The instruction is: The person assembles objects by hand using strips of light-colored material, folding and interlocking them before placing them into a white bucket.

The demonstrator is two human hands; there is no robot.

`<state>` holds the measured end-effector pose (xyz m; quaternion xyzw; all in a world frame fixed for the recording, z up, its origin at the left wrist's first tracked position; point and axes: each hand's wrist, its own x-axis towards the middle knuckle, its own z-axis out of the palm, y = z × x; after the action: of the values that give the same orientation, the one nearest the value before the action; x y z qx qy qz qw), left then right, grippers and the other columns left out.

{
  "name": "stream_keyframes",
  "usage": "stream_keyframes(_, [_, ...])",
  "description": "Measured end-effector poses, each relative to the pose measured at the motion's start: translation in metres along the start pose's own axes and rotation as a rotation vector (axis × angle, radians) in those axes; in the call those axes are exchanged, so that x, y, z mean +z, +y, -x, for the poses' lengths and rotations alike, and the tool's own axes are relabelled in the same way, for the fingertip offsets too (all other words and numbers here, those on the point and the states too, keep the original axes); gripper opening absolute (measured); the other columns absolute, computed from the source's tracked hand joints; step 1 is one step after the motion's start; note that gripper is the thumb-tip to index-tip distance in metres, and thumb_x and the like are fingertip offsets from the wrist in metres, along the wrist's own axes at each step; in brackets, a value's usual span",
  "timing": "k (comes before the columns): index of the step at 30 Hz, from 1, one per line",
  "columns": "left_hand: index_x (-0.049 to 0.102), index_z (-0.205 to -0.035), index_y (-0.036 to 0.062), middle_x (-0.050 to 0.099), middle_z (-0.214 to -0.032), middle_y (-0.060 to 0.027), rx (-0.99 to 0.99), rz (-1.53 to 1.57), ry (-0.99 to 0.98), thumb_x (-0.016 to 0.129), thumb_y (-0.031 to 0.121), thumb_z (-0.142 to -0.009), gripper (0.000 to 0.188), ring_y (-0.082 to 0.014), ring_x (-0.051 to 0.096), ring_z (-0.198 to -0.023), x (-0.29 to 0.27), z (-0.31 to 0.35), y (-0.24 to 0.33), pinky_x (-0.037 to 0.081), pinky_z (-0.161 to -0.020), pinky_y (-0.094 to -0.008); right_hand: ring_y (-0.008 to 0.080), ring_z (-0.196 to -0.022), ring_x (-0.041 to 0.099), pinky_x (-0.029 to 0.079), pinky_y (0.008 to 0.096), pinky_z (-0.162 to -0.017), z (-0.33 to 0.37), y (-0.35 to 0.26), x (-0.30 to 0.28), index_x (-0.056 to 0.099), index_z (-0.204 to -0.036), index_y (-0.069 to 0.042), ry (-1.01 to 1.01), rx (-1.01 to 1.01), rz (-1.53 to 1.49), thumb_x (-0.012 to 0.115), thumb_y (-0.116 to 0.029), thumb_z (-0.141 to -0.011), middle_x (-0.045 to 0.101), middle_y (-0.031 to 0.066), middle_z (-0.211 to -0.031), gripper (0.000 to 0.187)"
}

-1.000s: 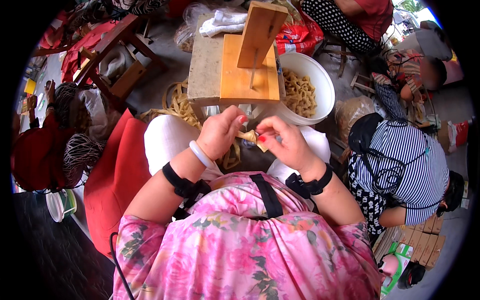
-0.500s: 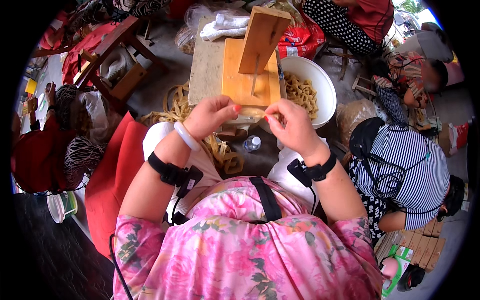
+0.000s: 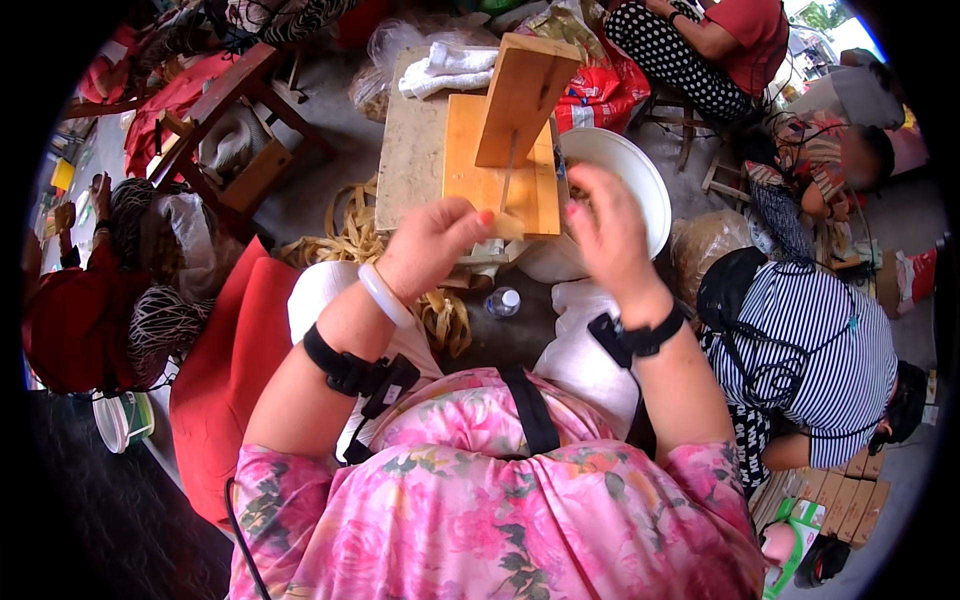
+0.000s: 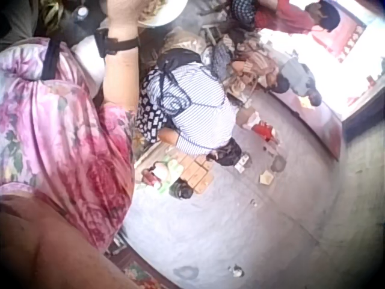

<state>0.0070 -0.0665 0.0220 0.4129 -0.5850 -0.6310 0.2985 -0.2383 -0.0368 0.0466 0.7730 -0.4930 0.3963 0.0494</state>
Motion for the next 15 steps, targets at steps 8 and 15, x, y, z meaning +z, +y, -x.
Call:
stream_keyframes(8, [0.058, -0.089, 0.0049, 0.055, -0.071, -0.0003, -0.154, 0.362, -0.468, 0.052, 0.023, -0.096, 0.020, -0.0078, 0.048, -0.060, 0.003, 0.047, -0.017, 0.037, -0.058, -0.0209, 0.0312, -0.078, 0.059, 0.046, 0.0401, -0.071, 0.028, -0.068, -0.018, 0.060, -0.102, -0.007, -0.253, -0.079, -0.175, 0.062, -0.004, -0.080, 0.062, 0.0104, -0.085, 0.022])
stream_keyframes(15, [0.058, -0.108, 0.0016, 0.062, -0.090, -0.0041, 0.078, 0.943, -0.143, 0.057, 0.010, -0.089, 0.021, -0.0141, 0.055, -0.073, 0.016, 0.059, -0.005, 0.046, -0.071, -0.0288, 0.0292, -0.080, 0.063, 0.050, 0.0387, -0.072, 0.035, -0.096, -0.009, 0.057, -0.109, -0.006, -0.433, -0.164, -0.517, 0.061, -0.001, -0.080, 0.064, 0.0127, -0.091, 0.030])
